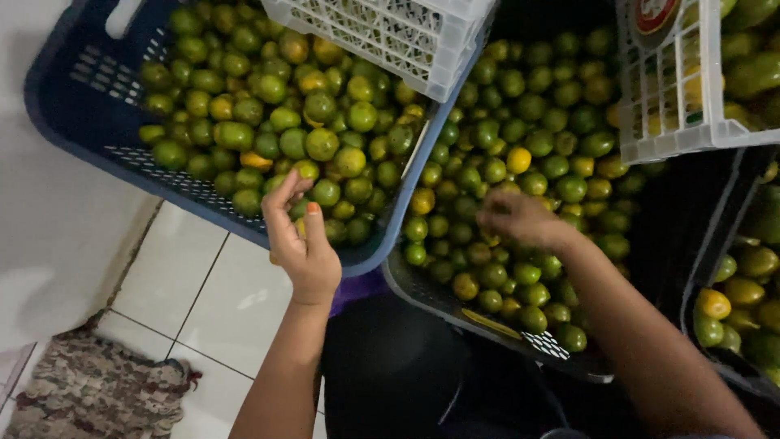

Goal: The person sorts green and yellow citrus fruits by hand, moving them between several plastic baskets. The person repeatedly picks up individual fruits, inspects them, and places them into different baskets.

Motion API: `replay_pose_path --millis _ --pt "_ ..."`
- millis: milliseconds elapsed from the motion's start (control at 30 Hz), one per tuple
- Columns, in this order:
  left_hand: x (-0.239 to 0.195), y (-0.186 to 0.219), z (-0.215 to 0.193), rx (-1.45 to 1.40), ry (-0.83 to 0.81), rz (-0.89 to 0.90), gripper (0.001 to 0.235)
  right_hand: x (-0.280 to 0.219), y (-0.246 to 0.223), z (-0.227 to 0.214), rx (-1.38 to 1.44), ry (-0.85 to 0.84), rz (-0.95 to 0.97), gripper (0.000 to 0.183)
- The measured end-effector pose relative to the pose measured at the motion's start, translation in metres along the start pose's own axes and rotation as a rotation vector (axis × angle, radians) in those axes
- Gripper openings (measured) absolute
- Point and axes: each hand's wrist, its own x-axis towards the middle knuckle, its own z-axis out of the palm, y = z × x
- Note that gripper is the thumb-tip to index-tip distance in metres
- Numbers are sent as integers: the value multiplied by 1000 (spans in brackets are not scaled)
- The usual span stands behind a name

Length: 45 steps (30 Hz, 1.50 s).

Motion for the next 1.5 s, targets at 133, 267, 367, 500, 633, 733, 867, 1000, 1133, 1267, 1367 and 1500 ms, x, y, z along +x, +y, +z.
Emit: replay_pose_path --millis 133,267,367,500,633,733,867,1000,1133,1267,1367,1500 --pt "-1 -1 0 37 8 9 32 -43 4 22 -674 -304 -18 64" --pt "-2 -2 0 23 32 21 31 -56 31 59 -1147 -347 -153 86" --pt "-4 1 3 34 66 17 31 -63 16 34 -962 -441 -64 79" --pt "-3 1 -2 35 14 6 32 -60 42 15 -99 -173 -173 56" --pt "1 11 0 53 -164 -127 33 -66 38 5 880 -167 27 48" --pt "8 38 15 98 -365 -243 33 -69 39 -4 1196 -284 -15 62" --pt "17 130 42 178 -879 -233 42 -78 33 -14 1316 -365 -57 70" --pt "23 205 89 304 -1282 -393 64 -74 41 -20 1323 -311 -180 87" --pt "9 205 141 212 -1216 -447 68 -100 22 -41 1375 -249 -279 82" --pt "-8 172 186 23 -1056 -456 60 -130 -1 -65 1349 -134 -245 87" --pt "-11 180 189 -116 -991 -545 57 -129 5 -75 1356 -119 -252 88" --pt "-10 177 189 -163 -942 -672 59 -119 22 -79 1349 -84 -285 79"
